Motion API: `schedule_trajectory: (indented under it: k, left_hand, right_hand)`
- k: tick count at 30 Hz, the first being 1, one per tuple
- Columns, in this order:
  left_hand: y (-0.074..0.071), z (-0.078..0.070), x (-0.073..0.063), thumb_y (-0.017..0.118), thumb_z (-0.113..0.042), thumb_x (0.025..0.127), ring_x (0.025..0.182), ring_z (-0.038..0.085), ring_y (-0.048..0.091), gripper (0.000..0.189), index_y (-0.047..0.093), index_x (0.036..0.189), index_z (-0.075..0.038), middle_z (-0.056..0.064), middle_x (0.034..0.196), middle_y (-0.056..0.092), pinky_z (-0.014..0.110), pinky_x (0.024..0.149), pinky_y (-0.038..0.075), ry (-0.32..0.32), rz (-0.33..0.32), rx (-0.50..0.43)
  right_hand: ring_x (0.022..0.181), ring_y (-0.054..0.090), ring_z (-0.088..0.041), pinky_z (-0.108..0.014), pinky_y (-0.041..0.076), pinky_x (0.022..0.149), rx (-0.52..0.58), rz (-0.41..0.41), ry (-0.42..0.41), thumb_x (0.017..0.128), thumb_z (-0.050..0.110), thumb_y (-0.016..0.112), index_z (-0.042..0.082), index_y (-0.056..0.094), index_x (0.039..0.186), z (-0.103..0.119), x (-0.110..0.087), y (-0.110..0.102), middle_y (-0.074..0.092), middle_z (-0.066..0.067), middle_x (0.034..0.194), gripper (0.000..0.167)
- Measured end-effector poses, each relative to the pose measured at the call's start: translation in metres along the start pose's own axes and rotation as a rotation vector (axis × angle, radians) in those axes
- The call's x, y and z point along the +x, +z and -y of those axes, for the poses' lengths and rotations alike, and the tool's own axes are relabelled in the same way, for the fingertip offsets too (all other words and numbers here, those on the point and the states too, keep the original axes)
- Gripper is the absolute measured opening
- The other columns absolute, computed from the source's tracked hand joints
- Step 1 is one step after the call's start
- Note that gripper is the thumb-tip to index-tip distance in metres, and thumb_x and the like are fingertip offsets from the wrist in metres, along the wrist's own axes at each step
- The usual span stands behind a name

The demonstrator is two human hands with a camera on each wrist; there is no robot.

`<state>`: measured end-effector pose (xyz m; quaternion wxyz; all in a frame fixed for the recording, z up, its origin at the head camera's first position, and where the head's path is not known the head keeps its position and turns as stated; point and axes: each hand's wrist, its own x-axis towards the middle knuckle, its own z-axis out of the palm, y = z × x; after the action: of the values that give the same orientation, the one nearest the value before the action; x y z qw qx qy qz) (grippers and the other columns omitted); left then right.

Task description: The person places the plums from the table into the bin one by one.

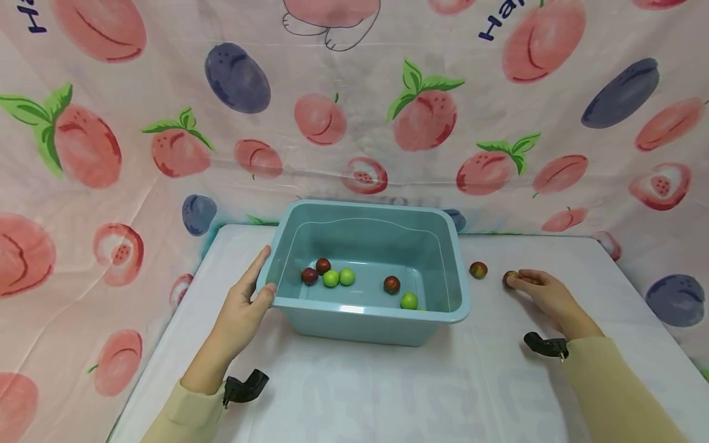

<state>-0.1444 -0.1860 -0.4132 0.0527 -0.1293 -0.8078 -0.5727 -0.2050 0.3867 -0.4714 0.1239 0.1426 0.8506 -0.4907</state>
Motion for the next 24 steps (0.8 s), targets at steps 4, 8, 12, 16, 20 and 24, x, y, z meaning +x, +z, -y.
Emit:
schedule_trajectory:
  k: [4, 8, 12, 16, 20, 24]
  left_hand:
    - [0.0, 0.0, 0.0, 0.049, -0.018, 0.1, 0.144, 0.027, 0.016, 0.061, 0.025, 0.153, -0.037, -0.005, 0.157, 0.023, 0.063, 0.106, 0.024, 0.001, -0.003, 0.004]
    - [0.0, -0.002, 0.0, 0.05, -0.017, 0.1, 0.144, 0.026, 0.016, 0.061, 0.026, 0.153, -0.036, -0.005, 0.157, 0.024, 0.065, 0.106, 0.021, 0.001, -0.008, 0.014]
    - [-0.001, -0.002, 0.001, 0.05, -0.016, 0.1, 0.144, 0.025, 0.016, 0.061, 0.026, 0.153, -0.035, -0.005, 0.157, 0.024, 0.065, 0.107, 0.019, 0.003, -0.012, 0.018]
    - [-0.001, -0.002, 0.001, 0.05, -0.016, 0.1, 0.144, 0.025, 0.015, 0.061, 0.027, 0.153, -0.035, -0.006, 0.157, 0.023, 0.065, 0.107, 0.019, 0.006, -0.01, 0.014]
    - [-0.001, -0.002, 0.001, 0.05, -0.017, 0.1, 0.144, 0.027, 0.015, 0.061, 0.026, 0.153, -0.035, -0.006, 0.157, 0.023, 0.066, 0.105, 0.021, 0.003, -0.007, 0.006]
    - [-0.002, -0.003, 0.001, 0.049, -0.017, 0.101, 0.144, 0.026, 0.015, 0.061, 0.026, 0.152, -0.038, -0.007, 0.157, 0.023, 0.065, 0.106, 0.021, -0.004, -0.004, 0.003]
  right_hand:
    - [0.132, 0.027, -0.04, -0.058, 0.024, 0.106, 0.007, -0.013, -0.009, 0.086, 0.056, 0.064, -0.003, 0.024, 0.15, -0.005, 0.003, 0.002, 0.033, -0.024, 0.143, 0.096]
    - [0.125, 0.033, -0.038, -0.054, 0.029, 0.103, -0.013, -0.037, -0.032, 0.088, 0.054, 0.063, -0.004, 0.026, 0.149, -0.006, 0.004, 0.005, 0.036, -0.023, 0.138, 0.092]
    - [0.121, 0.036, -0.037, -0.051, 0.033, 0.098, -0.043, -0.057, -0.039, 0.09, 0.054, 0.06, -0.005, 0.028, 0.147, -0.004, 0.004, 0.008, 0.038, -0.024, 0.135, 0.088]
    - [0.12, 0.036, -0.037, -0.049, 0.034, 0.096, -0.05, -0.07, -0.033, 0.09, 0.056, 0.058, -0.006, 0.029, 0.145, -0.006, 0.004, 0.009, 0.038, -0.025, 0.135, 0.088]
    - [0.122, 0.035, -0.039, -0.052, 0.033, 0.098, -0.045, -0.077, -0.019, 0.09, 0.057, 0.057, -0.007, 0.028, 0.146, -0.007, 0.006, 0.01, 0.037, -0.026, 0.137, 0.09]
    - [0.122, 0.034, -0.04, -0.053, 0.031, 0.099, -0.043, -0.085, -0.012, 0.09, 0.058, 0.057, -0.007, 0.027, 0.146, -0.008, 0.007, 0.01, 0.036, -0.026, 0.137, 0.091]
